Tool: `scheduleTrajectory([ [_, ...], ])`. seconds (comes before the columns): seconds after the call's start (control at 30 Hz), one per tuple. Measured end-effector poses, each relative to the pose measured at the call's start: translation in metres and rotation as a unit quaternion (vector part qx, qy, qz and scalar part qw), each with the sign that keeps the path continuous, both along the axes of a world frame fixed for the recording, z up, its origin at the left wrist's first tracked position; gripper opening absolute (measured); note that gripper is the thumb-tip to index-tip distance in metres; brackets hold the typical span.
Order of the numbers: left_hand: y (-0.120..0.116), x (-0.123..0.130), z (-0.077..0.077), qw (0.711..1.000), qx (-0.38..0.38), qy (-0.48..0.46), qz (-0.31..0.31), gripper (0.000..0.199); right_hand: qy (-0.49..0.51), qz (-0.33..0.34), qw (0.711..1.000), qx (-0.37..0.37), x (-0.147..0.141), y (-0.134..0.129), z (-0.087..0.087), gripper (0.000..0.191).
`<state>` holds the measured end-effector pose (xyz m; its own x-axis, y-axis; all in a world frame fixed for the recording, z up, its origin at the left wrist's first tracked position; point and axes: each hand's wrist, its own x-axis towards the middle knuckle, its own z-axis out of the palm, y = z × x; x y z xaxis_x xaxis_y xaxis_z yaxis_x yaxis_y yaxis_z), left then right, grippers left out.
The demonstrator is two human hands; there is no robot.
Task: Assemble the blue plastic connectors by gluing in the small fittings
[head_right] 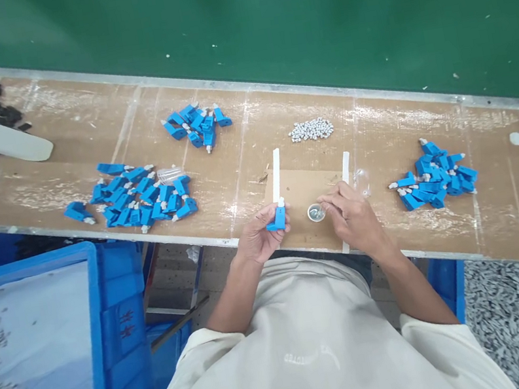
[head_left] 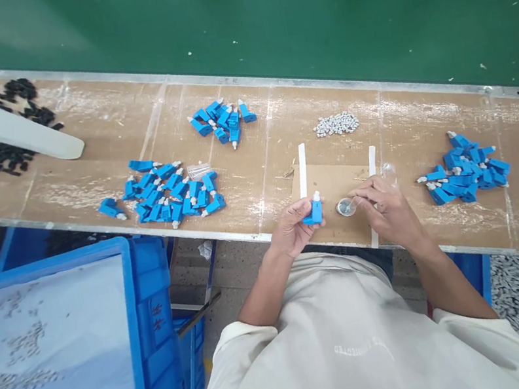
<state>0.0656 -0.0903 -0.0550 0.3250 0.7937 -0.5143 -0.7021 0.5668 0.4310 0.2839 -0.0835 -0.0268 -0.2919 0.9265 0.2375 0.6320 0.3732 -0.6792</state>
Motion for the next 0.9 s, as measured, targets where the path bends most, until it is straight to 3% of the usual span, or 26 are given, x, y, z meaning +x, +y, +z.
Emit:
scheduleTrajectory([
  [0.17, 0.004, -0.006, -0.007, 0.999, 0.002, -0.023, 0.024, 0.024, -0.058, -0.043, 0.997, 0.003, 0.018, 0.025, 0.008, 0.034],
  [0.3, 0.005, -0.006, -0.012, 0.998, 0.025, -0.049, 0.007, 0.033, -0.097, -0.060, 0.993, 0.011, 0.029, 0.083, 0.006, 0.024],
  [0.47, 0.005, -0.003, -0.012, 0.997, 0.037, -0.060, 0.014, 0.042, -0.132, -0.001, 0.991, 0.011, 0.008, 0.142, -0.009, 0.018],
  [0.67, 0.006, -0.001, -0.015, 0.996, 0.039, -0.075, 0.021, 0.040, -0.169, 0.070, 0.982, 0.045, -0.017, 0.159, -0.015, 0.024],
  [0.9, 0.007, -0.001, -0.017, 0.996, 0.034, -0.085, 0.017, 0.043, -0.241, 0.074, 0.967, 0.046, -0.021, 0.163, -0.016, 0.026],
])
